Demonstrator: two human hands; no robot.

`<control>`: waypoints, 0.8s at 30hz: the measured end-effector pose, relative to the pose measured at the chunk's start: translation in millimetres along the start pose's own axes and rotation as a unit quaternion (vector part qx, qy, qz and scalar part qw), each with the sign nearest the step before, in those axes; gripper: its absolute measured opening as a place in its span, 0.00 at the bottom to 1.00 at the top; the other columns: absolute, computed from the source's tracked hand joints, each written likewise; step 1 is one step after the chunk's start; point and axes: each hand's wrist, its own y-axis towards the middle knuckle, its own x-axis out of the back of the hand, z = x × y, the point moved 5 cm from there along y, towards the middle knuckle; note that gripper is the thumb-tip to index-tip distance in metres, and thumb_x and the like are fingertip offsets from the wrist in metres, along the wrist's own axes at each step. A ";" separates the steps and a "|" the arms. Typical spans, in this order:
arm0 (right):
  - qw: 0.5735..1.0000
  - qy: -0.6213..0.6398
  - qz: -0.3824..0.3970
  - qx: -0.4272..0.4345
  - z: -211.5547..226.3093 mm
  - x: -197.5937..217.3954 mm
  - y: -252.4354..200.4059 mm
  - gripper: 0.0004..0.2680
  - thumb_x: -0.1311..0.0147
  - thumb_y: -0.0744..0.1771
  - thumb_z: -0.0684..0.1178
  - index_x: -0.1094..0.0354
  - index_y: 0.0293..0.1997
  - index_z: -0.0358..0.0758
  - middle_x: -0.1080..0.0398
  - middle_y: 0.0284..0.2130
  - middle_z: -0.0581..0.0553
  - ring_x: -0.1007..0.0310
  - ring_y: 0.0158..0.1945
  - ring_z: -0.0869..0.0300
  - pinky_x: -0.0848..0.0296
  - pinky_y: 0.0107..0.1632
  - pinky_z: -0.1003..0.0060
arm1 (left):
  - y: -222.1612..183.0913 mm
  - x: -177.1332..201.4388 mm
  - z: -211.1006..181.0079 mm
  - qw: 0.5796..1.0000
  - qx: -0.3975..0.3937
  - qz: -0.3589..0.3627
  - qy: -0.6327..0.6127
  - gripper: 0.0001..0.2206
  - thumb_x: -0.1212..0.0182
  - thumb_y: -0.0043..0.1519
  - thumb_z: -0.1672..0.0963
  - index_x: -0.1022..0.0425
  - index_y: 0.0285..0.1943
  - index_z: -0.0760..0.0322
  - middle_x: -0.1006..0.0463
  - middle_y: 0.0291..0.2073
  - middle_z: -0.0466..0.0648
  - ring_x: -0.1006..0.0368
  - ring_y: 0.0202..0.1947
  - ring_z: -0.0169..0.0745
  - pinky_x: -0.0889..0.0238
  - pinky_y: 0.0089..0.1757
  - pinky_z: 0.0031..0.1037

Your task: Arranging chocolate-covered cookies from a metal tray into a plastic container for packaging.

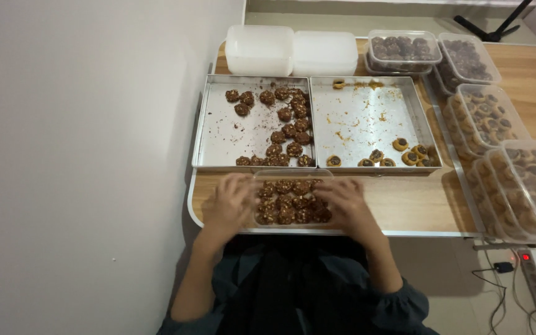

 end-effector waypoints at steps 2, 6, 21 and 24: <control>0.998 -0.011 -0.058 -0.012 -33.3 3.8 -9.7 0.19 0.50 0.62 0.32 0.24 0.53 0.50 0.23 0.51 0.50 0.30 0.54 0.52 0.42 0.61 0.51 | 18.2 27.7 2.0 0.999 0.040 -0.015 0.023 0.15 0.40 0.64 0.55 0.25 0.59 0.60 0.30 0.55 0.57 0.40 0.63 0.63 0.45 0.57 0.51; 0.977 -0.005 -0.201 -0.077 -57.8 26.4 -22.1 0.17 0.47 0.63 0.31 0.25 0.56 0.40 0.27 0.53 0.40 0.32 0.55 0.46 0.36 0.62 0.52 | 69.1 33.7 55.4 0.991 0.104 -0.087 -0.015 0.15 0.37 0.62 0.59 0.25 0.59 0.63 0.24 0.49 0.55 0.28 0.54 0.60 0.36 0.51 0.48; 0.952 0.035 -0.267 -0.147 -70.4 32.5 -25.8 0.12 0.51 0.66 0.27 0.22 0.46 0.33 0.26 0.42 0.39 0.24 0.47 0.45 0.25 0.51 0.55 | 230.3 -43.7 158.8 0.962 0.178 -0.036 0.206 0.22 0.28 0.54 0.45 0.19 0.37 0.70 0.35 0.59 0.67 0.50 0.64 0.68 0.56 0.58 0.54; 0.954 0.047 -0.259 -0.145 -66.7 33.6 -23.7 0.12 0.52 0.66 0.27 0.23 0.46 0.32 0.27 0.42 0.37 0.24 0.45 0.43 0.25 0.48 0.54 | 233.0 -46.1 162.3 0.957 0.184 -0.041 0.220 0.23 0.28 0.54 0.45 0.20 0.38 0.71 0.35 0.58 0.65 0.52 0.63 0.64 0.57 0.57 0.50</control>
